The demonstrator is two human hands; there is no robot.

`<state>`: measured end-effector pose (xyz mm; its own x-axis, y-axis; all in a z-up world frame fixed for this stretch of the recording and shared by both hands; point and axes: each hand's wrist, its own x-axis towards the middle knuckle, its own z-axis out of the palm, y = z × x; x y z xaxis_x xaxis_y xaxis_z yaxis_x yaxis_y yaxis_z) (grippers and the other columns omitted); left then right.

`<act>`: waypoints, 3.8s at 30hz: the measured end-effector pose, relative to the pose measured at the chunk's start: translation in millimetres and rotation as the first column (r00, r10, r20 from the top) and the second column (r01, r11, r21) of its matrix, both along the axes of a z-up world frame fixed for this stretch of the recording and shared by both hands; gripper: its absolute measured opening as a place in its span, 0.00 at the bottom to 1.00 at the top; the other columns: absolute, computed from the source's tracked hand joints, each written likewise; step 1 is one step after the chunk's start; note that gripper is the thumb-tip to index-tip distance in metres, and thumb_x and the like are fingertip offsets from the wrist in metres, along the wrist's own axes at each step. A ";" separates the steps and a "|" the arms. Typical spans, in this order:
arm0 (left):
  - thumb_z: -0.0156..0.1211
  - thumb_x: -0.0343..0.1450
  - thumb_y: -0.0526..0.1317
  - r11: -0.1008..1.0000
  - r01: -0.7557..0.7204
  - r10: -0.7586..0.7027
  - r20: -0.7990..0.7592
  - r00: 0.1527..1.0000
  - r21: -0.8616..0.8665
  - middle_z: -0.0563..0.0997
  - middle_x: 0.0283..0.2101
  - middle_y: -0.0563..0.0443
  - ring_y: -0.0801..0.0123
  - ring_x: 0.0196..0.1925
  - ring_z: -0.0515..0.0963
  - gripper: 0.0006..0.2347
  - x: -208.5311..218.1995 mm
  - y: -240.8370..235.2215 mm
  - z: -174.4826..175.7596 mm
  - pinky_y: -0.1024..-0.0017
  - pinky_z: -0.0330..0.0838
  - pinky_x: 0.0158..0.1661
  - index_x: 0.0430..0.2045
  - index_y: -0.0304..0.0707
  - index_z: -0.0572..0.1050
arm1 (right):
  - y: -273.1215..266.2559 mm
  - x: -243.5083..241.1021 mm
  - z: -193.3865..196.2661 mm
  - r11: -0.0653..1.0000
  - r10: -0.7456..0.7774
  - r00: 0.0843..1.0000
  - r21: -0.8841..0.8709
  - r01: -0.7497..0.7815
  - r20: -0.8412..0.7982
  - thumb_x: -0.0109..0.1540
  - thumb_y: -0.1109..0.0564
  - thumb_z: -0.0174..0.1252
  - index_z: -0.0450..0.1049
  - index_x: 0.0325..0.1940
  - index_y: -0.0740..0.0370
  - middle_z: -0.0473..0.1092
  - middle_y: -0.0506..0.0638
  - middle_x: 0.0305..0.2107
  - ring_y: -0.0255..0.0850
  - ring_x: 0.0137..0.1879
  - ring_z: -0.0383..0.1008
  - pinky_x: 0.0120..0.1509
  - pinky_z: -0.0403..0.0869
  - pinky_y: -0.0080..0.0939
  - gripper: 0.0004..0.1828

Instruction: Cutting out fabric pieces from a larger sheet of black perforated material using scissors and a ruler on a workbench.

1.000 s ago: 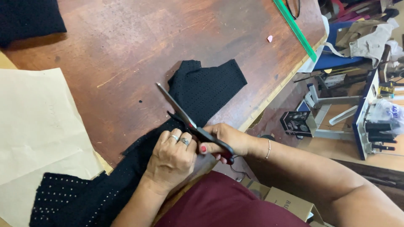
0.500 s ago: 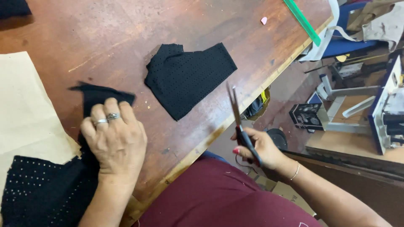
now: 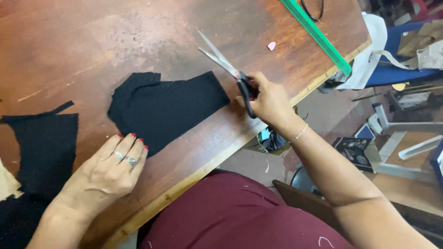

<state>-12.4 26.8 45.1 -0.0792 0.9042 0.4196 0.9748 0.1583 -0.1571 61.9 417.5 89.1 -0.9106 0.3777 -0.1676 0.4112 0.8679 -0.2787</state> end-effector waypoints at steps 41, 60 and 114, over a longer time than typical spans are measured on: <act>0.56 0.72 0.22 0.886 -0.058 -0.201 0.495 0.845 0.459 0.78 0.36 0.38 0.51 0.40 0.77 0.05 3.5 210.2 -20.0 0.61 0.79 0.43 0.29 0.24 0.78 | -4.9 169.7 -8.3 0.394 -0.027 0.749 -0.682 0.617 0.662 0.54 0.42 0.71 0.76 0.52 0.60 0.71 0.44 0.28 0.31 0.32 0.70 0.38 0.71 0.29 0.28; 0.51 0.74 0.25 0.909 -0.049 -0.210 0.558 0.802 0.414 0.82 0.42 0.35 0.48 0.46 0.81 0.07 5.3 205.5 -32.2 0.52 0.77 0.55 0.32 0.28 0.79 | -21.1 129.6 -19.2 0.249 -0.246 0.749 -0.707 0.662 0.615 0.53 0.51 0.75 0.74 0.39 0.63 0.71 0.48 0.19 0.34 0.19 0.70 0.22 0.71 0.30 0.20; 0.56 0.71 0.29 0.917 -0.393 0.341 0.373 0.863 0.071 0.82 0.44 0.44 0.55 0.47 0.81 0.06 25.5 -25.7 14.2 0.57 0.74 0.55 0.33 0.35 0.80 | 134.1 -155.5 -70.6 0.958 0.235 0.959 0.205 -0.201 -0.157 0.60 0.52 0.66 0.63 0.72 0.63 0.68 0.65 0.56 0.60 0.61 0.67 0.66 0.64 0.55 0.37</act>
